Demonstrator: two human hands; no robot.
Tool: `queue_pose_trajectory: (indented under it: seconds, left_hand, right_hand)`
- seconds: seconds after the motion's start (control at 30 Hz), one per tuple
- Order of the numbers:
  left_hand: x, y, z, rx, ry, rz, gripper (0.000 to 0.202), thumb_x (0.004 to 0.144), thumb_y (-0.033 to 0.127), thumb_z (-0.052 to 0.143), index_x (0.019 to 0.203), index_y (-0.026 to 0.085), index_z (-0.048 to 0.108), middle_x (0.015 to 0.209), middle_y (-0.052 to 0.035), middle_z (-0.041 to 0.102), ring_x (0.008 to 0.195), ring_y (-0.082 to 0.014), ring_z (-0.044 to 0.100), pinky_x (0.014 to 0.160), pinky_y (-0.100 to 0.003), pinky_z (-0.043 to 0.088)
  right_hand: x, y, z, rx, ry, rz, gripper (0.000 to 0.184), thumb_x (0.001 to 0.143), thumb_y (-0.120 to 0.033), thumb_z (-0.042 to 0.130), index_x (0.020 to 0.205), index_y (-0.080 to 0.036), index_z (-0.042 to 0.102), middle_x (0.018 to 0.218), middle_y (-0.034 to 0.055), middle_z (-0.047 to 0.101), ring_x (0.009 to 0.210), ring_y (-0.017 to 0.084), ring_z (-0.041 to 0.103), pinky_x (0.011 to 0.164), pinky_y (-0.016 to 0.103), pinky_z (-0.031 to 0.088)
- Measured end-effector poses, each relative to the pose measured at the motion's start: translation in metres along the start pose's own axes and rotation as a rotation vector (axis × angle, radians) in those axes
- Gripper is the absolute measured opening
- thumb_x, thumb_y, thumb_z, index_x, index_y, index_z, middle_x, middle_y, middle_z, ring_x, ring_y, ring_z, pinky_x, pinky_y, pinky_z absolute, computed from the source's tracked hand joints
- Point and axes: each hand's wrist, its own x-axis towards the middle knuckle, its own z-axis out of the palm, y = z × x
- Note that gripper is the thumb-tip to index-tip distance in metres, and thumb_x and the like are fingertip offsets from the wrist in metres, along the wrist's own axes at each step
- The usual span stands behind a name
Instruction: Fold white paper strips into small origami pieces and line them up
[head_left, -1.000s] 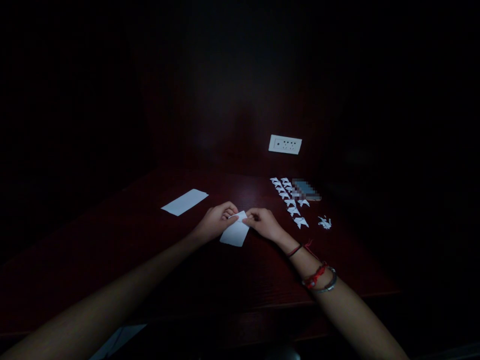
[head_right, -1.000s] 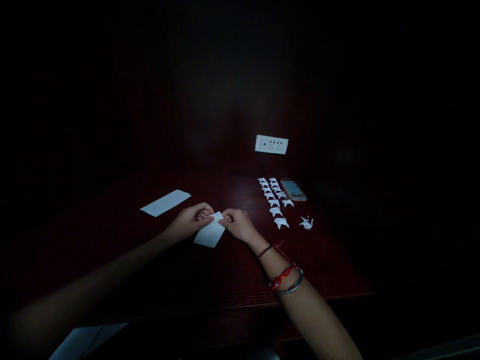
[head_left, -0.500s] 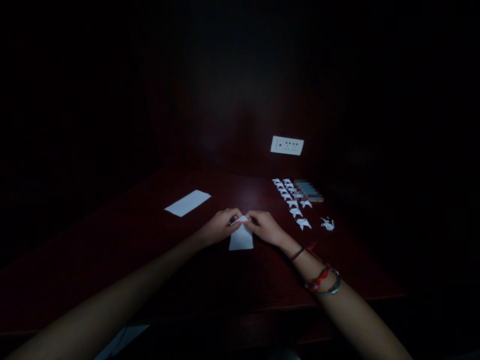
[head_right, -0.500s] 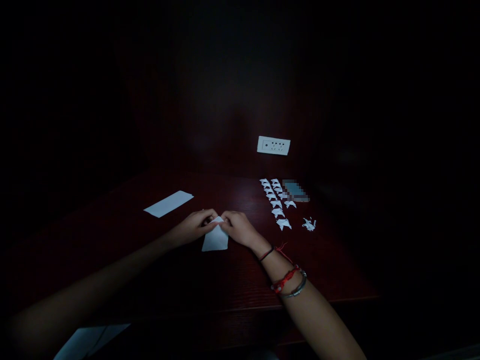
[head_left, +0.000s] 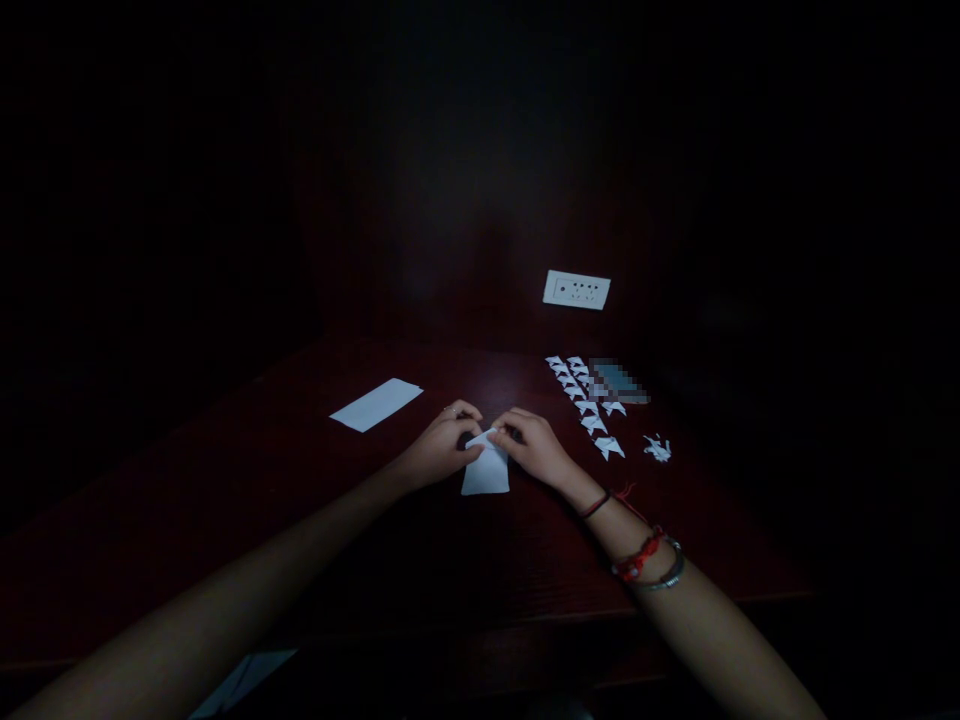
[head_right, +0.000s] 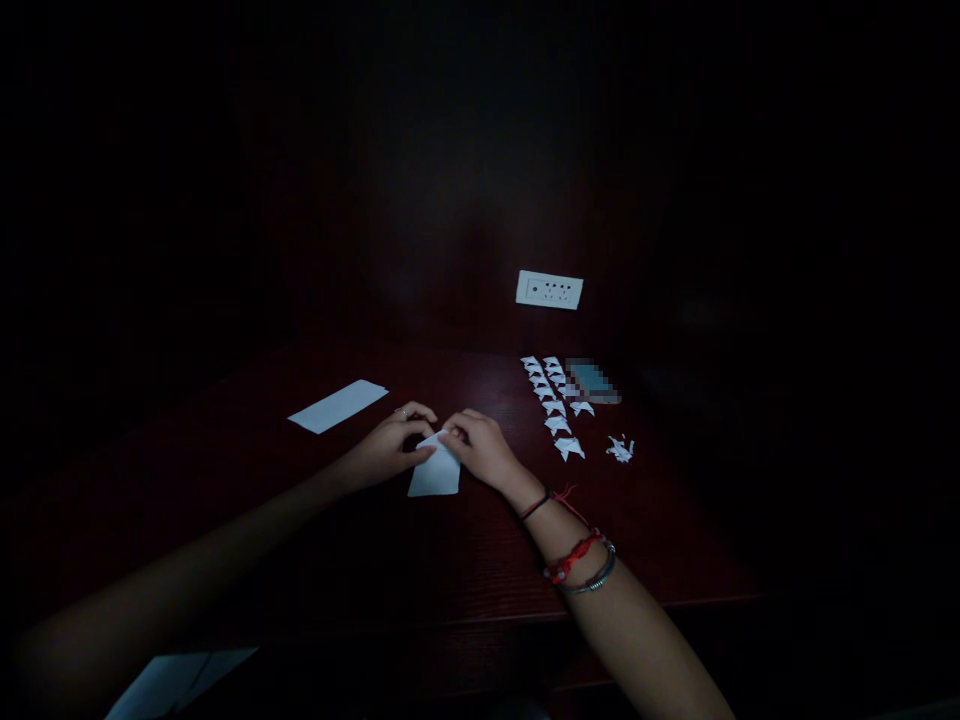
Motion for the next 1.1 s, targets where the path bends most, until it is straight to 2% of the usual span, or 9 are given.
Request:
queue_pose_trajectory:
  seconds: [0.23,0.67,0.83,1.0,1.1]
  left_hand:
    - [0.001,0.003,0.003,-0.018,0.022,-0.001,0.016,0.07,0.032,0.05,0.068,0.018,0.058,0.099,-0.0028,0.042,0.096,-0.0183,0.042,0.084,-0.031,0.033]
    - [0.003,0.01,-0.005,-0.013,0.041,0.003,0.015,0.071,0.028,0.048,0.066,0.017,0.056,0.104,-0.0027,0.04,0.099,-0.019,0.039,0.085,-0.031,0.033]
    - [0.004,0.005,-0.006,-0.026,0.112,-0.061,0.017,0.072,0.031,0.048,0.068,0.017,0.057,0.098,-0.0038,0.042,0.094,-0.0189,0.042,0.082,-0.032,0.035]
    - [0.004,0.0,-0.005,-0.059,0.116,-0.086,0.017,0.073,0.031,0.047,0.075,0.018,0.058,0.095,-0.0036,0.044,0.092,-0.0178,0.044,0.081,-0.031,0.036]
    - [0.004,-0.002,-0.003,-0.04,0.127,-0.108,0.017,0.073,0.03,0.047,0.071,0.018,0.058,0.092,-0.0029,0.044,0.09,-0.017,0.045,0.08,-0.031,0.036]
  right_hand:
    - [0.002,-0.003,0.0,0.033,0.004,0.031,0.013,0.073,-0.018,0.047,0.061,-0.014,0.05,0.065,-0.001,0.047,0.062,0.008,0.043,0.057,0.019,0.032]
    - [0.004,-0.003,0.002,0.046,0.033,0.061,0.017,0.078,-0.02,0.039,0.067,-0.015,0.052,0.068,0.0,0.05,0.066,0.009,0.045,0.061,0.019,0.033]
    - [0.002,0.002,0.003,0.019,-0.007,0.067,0.015,0.074,-0.028,0.047,0.071,-0.014,0.052,0.069,-0.0001,0.05,0.061,0.008,0.043,0.056,0.018,0.032]
    - [0.002,0.004,0.001,-0.058,-0.008,0.105,0.015,0.073,-0.024,0.048,0.064,-0.014,0.052,0.064,-0.0009,0.05,0.058,0.008,0.042,0.054,0.018,0.03]
    - [0.002,0.005,-0.001,-0.075,0.03,0.156,0.012,0.07,-0.023,0.051,0.063,-0.014,0.054,0.062,-0.0011,0.051,0.056,0.007,0.042,0.053,0.018,0.03]
